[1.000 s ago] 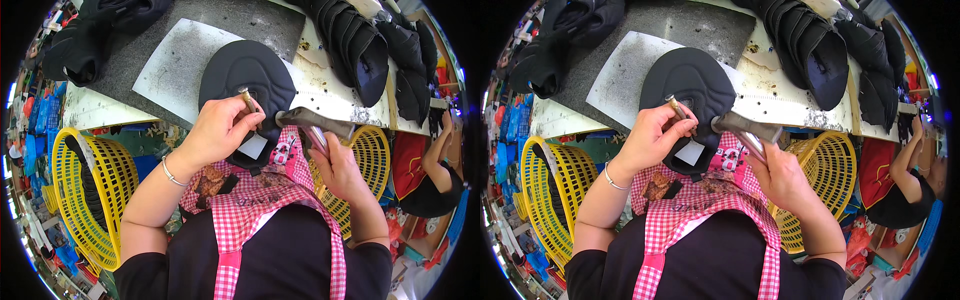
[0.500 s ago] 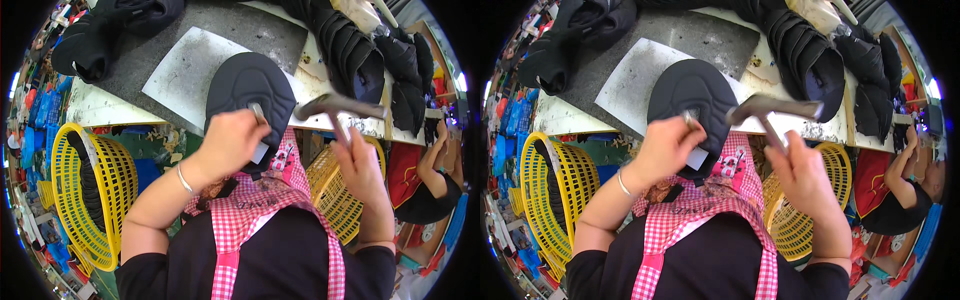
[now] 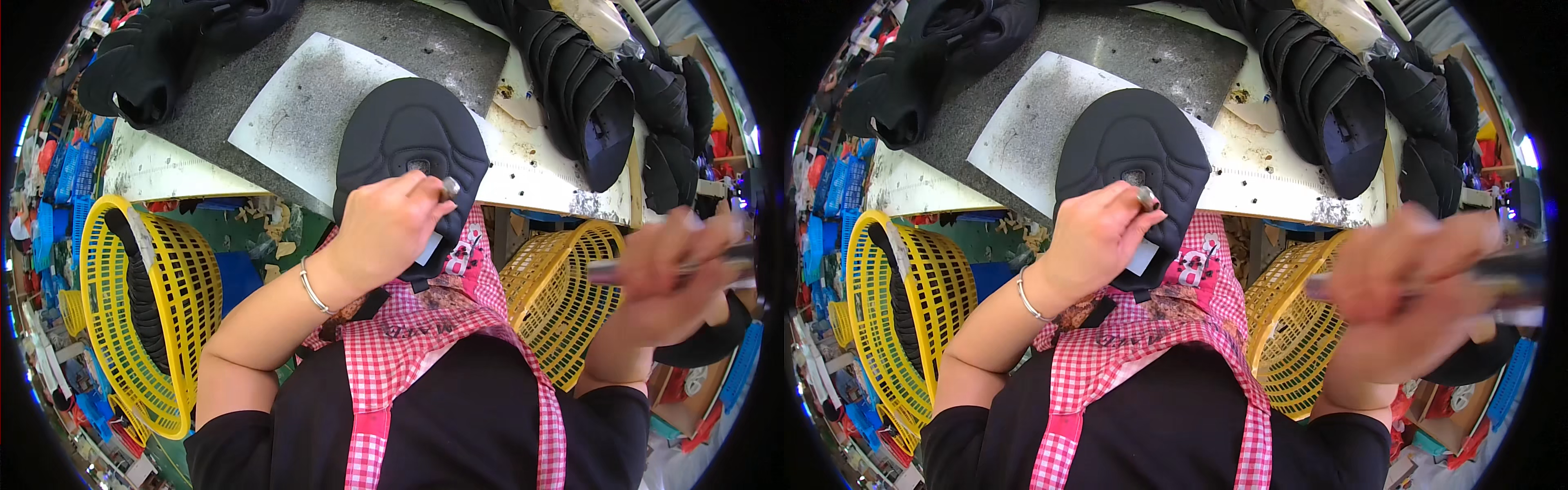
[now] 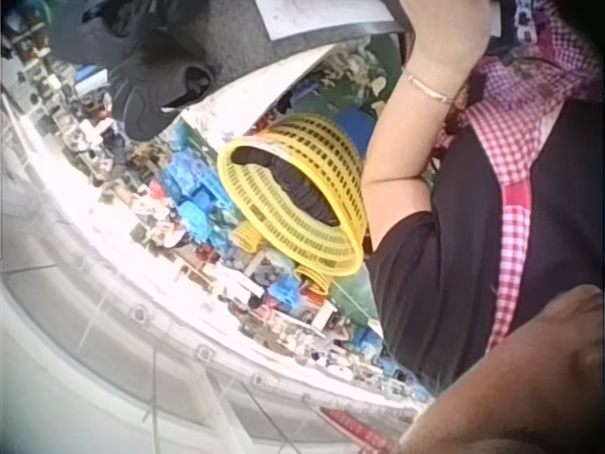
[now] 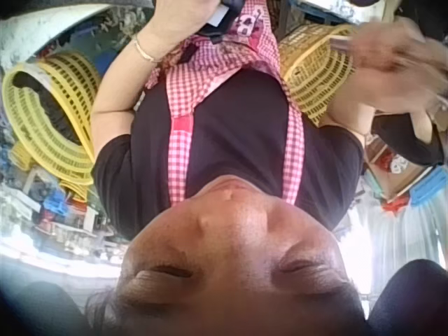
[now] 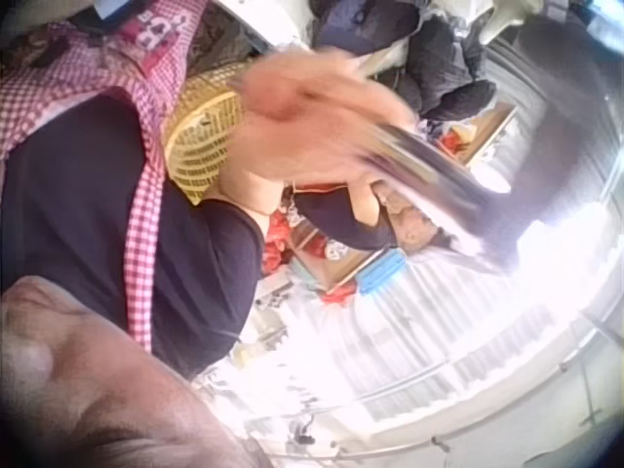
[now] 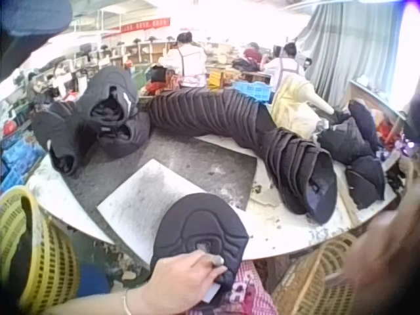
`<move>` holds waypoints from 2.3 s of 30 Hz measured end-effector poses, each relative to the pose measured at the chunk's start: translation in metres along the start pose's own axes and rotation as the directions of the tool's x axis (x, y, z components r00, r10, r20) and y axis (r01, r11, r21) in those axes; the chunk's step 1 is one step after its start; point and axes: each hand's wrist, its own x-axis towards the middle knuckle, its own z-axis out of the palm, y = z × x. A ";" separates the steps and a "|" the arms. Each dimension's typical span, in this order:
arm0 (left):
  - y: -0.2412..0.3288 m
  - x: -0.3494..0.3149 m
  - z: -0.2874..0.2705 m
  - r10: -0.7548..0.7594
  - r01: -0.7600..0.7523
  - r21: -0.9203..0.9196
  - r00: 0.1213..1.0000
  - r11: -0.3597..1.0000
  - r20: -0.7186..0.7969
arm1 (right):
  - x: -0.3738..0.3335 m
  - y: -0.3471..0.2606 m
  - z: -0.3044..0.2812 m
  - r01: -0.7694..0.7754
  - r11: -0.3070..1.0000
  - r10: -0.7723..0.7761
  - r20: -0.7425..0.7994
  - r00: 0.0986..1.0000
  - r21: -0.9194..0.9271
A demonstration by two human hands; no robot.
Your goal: Manually assemble footwear components using a hammer and punch tool.
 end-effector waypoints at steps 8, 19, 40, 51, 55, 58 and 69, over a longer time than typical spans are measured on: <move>-0.018 0.016 -0.005 -0.489 0.553 -0.495 0.831 0.670 0.267 | -0.005 0.023 -0.012 -0.447 0.542 0.367 -0.277 0.888 -0.712; -0.006 0.014 0.000 0.019 -0.031 0.146 0.996 0.989 0.082 | 0.001 0.025 0.003 -0.289 0.649 0.378 -0.032 0.925 -0.703; -0.029 0.039 -0.001 -0.433 0.467 -0.357 0.884 0.809 0.174 | 0.011 0.035 -0.012 -0.488 0.483 0.466 -0.259 0.846 -0.727; -0.018 0.033 0.010 -0.100 0.100 0.009 0.995 0.995 -0.004 | 0.034 -0.003 0.000 0.002 1.000 -0.003 -0.096 0.995 -0.007; -0.021 0.033 0.004 -0.105 0.099 0.115 0.993 0.988 0.048 | 0.003 0.044 0.011 -0.298 0.367 0.528 -0.066 0.846 -0.881; -0.039 0.032 0.004 -0.319 0.325 -0.288 0.945 0.901 0.069 | -0.010 0.045 0.004 -0.444 0.297 0.664 -0.151 0.732 -0.846; -0.010 -0.018 -0.027 -0.444 0.512 -0.324 0.856 0.795 0.263 | -0.016 0.056 0.000 -0.431 0.355 0.626 -0.131 0.768 -0.829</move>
